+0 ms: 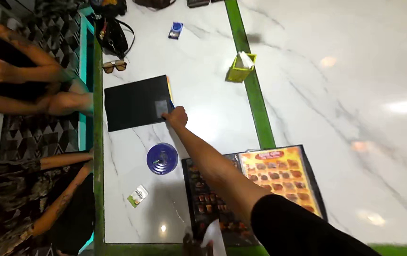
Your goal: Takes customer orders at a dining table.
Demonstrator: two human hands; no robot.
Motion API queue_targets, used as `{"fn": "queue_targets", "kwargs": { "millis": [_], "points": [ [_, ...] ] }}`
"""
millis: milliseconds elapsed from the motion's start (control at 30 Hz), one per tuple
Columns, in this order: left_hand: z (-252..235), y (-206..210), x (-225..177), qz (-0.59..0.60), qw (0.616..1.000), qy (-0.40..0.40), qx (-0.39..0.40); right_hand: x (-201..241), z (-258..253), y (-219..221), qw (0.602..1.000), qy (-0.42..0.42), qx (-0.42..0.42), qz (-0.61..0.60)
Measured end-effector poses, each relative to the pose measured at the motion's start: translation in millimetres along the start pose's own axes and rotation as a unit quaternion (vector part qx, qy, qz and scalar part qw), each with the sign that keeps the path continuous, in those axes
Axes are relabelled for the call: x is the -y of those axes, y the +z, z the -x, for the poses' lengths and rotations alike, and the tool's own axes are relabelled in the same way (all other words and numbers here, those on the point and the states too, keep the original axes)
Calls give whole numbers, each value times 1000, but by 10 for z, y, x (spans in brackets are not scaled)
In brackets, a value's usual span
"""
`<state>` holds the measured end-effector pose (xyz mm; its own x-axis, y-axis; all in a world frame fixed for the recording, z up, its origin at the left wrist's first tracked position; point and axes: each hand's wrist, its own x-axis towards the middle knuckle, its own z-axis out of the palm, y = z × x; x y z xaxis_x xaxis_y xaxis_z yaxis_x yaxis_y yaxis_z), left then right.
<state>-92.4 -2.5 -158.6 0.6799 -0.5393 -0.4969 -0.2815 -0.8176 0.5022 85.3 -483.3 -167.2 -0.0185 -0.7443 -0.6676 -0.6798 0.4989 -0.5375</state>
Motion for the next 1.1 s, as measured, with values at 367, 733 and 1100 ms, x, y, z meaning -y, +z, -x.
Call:
{"fn": "queue_targets", "kwargs": {
  "millis": [367, 733, 1100],
  "points": [
    [-147, 104, 29, 45, 998, -33, -1, 122, -283, -14, 975, 7, 107, -193],
    [334, -803, -976, 7, 994, 88, 60, 451, 571, -1344, 831, -101, 216, -503],
    [1523, -77, -1365, 269, 778, 305, 479, -416, 2791, -3060, 852, -250, 128, -442]
  ]
}}
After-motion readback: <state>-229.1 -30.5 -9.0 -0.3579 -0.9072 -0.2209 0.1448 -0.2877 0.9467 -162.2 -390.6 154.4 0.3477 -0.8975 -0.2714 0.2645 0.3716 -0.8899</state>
